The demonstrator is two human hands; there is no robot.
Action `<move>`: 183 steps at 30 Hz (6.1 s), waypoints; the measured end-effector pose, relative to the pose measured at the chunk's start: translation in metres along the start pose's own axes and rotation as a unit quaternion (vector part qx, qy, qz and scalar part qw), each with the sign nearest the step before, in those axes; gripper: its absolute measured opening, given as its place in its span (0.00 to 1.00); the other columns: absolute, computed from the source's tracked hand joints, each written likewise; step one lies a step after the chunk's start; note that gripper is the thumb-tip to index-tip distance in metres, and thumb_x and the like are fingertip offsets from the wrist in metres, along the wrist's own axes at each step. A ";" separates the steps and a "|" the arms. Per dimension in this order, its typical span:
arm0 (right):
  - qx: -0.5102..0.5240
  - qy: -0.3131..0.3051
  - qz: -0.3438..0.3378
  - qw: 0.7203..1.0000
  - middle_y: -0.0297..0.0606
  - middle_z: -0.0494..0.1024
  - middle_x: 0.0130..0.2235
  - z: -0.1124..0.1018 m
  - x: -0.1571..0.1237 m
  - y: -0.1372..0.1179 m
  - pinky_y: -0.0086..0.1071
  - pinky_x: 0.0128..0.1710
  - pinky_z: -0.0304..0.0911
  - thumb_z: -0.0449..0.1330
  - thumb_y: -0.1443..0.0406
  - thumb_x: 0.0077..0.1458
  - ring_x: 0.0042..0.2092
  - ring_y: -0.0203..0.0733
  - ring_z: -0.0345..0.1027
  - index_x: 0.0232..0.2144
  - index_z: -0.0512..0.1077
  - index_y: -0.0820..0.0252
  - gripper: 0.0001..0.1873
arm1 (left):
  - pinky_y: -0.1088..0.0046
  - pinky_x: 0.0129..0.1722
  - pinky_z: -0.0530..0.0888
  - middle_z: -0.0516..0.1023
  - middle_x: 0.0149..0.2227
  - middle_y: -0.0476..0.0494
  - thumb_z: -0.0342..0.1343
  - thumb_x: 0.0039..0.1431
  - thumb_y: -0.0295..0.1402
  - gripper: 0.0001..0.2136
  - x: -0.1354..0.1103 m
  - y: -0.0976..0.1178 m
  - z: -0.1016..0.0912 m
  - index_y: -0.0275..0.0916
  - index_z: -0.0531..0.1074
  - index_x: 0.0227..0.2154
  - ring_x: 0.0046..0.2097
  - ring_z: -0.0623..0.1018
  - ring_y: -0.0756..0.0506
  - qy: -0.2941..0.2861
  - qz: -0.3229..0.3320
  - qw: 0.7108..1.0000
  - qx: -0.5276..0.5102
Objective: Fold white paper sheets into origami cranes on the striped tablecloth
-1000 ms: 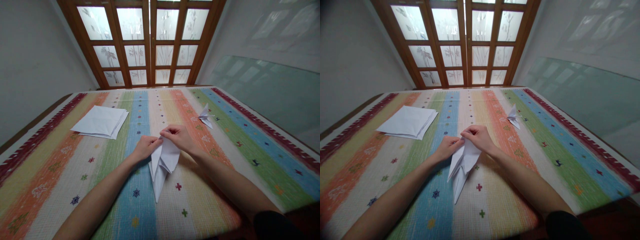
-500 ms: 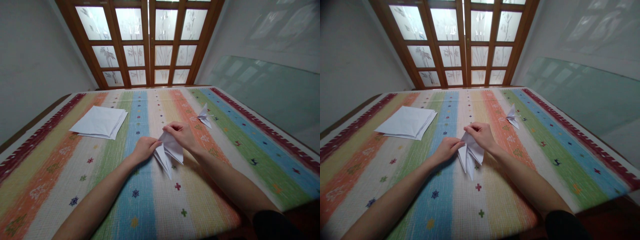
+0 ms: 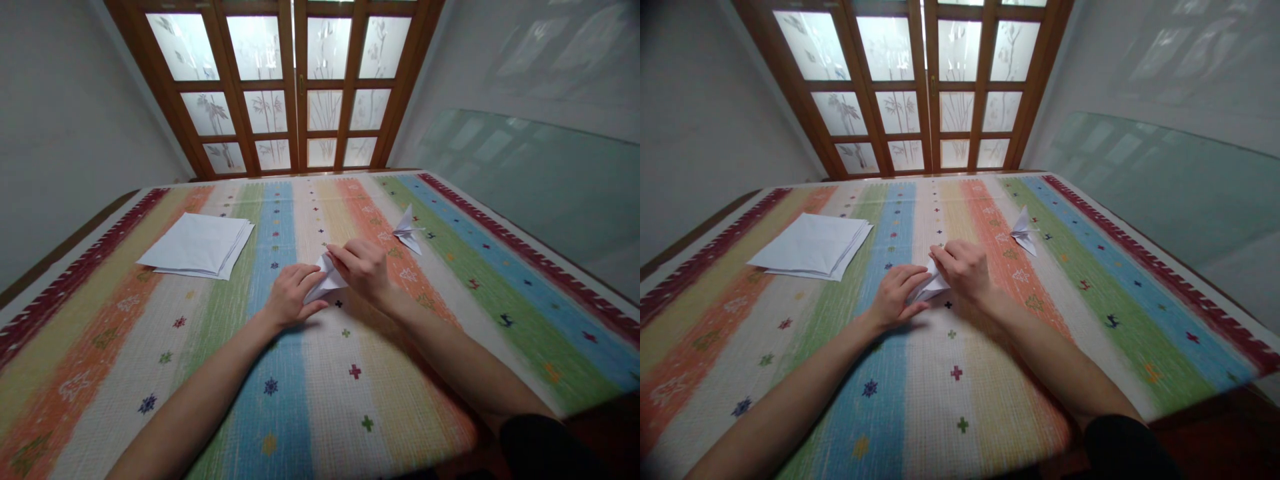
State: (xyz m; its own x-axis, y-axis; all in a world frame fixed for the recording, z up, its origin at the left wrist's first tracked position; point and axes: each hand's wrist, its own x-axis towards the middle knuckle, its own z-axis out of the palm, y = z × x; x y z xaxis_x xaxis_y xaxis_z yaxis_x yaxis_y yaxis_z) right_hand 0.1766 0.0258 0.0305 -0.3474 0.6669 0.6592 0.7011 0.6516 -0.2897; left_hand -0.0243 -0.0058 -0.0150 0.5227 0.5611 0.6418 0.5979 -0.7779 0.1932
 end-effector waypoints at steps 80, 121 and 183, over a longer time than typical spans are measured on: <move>0.085 0.005 0.187 0.979 0.46 0.63 0.48 0.051 -0.024 0.018 0.41 0.42 0.65 0.58 0.67 0.45 0.45 0.48 0.64 0.58 0.59 0.57 0.35 | 0.63 0.43 0.72 0.78 0.38 0.37 0.49 0.58 0.29 0.10 -0.004 -0.009 0.004 0.36 0.75 0.34 0.43 0.77 0.41 -0.192 0.007 0.980 0.040; 0.522 -0.163 0.321 0.773 0.30 0.71 0.27 0.020 -0.006 -0.015 0.28 0.28 0.57 0.66 0.57 0.42 0.27 0.32 0.61 0.28 0.71 0.59 0.13 | 0.75 0.26 0.67 0.76 0.24 0.49 0.58 0.51 0.39 0.10 0.026 0.019 -0.009 0.36 0.76 0.25 0.26 0.72 0.50 0.116 -0.408 0.834 -0.354; 0.499 -0.146 0.311 0.796 0.30 0.68 0.23 0.024 -0.011 -0.024 0.29 0.25 0.53 0.67 0.57 0.42 0.25 0.32 0.58 0.22 0.69 0.60 0.14 | 0.75 0.28 0.69 0.78 0.25 0.47 0.59 0.50 0.37 0.08 0.025 0.025 -0.010 0.36 0.77 0.26 0.26 0.73 0.50 0.138 -0.366 0.862 -0.323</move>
State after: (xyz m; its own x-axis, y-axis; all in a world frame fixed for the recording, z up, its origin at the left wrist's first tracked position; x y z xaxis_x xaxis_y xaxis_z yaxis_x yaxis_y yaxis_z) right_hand 0.1489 0.0119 0.0133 -0.3593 0.9329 0.0258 0.0016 0.0282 -0.9996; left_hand -0.0021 -0.0135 0.0130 -0.0701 0.9491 0.3071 0.1965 -0.2887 0.9370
